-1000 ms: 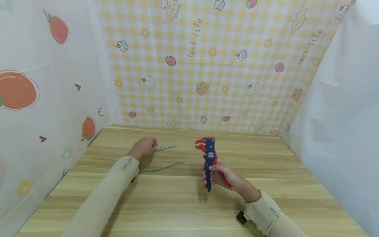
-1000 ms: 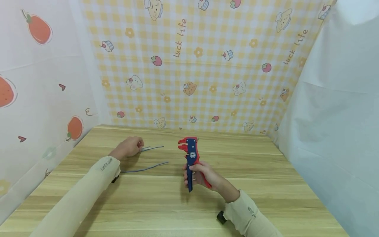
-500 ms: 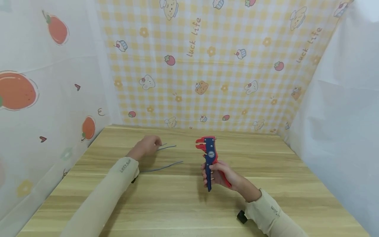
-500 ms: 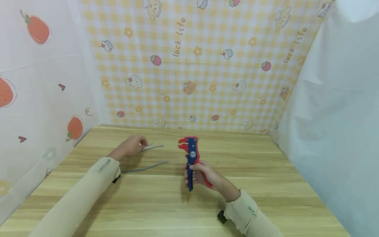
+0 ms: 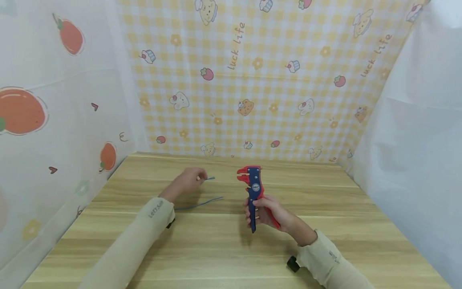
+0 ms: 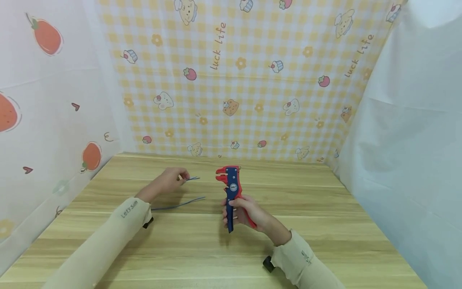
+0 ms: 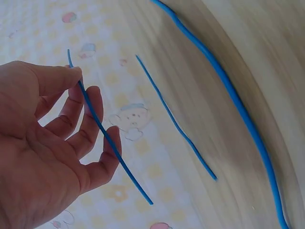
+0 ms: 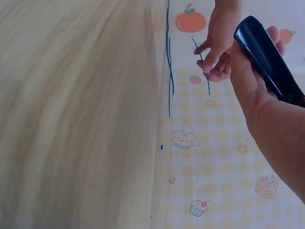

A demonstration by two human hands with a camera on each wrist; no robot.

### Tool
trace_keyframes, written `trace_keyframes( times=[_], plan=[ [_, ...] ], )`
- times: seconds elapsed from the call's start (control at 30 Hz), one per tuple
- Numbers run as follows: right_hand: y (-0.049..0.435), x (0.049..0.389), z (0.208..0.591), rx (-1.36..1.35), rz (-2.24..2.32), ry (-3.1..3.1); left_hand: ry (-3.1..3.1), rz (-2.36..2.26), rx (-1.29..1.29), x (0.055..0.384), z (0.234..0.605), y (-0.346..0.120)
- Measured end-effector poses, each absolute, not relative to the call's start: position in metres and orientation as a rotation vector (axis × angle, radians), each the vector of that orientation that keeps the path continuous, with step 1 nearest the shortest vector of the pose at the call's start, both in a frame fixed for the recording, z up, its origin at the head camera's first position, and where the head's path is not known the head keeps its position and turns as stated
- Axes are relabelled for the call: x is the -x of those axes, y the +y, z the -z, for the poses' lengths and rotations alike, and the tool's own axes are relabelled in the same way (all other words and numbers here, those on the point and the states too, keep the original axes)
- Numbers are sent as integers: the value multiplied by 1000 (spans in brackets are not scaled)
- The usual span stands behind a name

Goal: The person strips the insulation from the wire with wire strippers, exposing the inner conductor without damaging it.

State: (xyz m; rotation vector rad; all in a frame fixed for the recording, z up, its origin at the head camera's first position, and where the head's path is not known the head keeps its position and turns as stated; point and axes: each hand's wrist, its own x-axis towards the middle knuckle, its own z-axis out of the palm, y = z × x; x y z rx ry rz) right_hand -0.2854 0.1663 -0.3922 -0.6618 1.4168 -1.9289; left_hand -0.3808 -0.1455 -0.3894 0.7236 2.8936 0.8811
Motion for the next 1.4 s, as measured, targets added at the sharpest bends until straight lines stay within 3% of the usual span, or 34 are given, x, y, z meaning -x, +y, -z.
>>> trace_keyframes(
  times=[0.67, 1.4],
  plan=[
    [162, 286, 393, 661, 1921, 1438, 2823, -1119, -987, 354, 375, -115],
    [165, 287, 399, 667, 1935, 1414, 2853, -1157, -1046, 339, 362, -97]
  ],
)
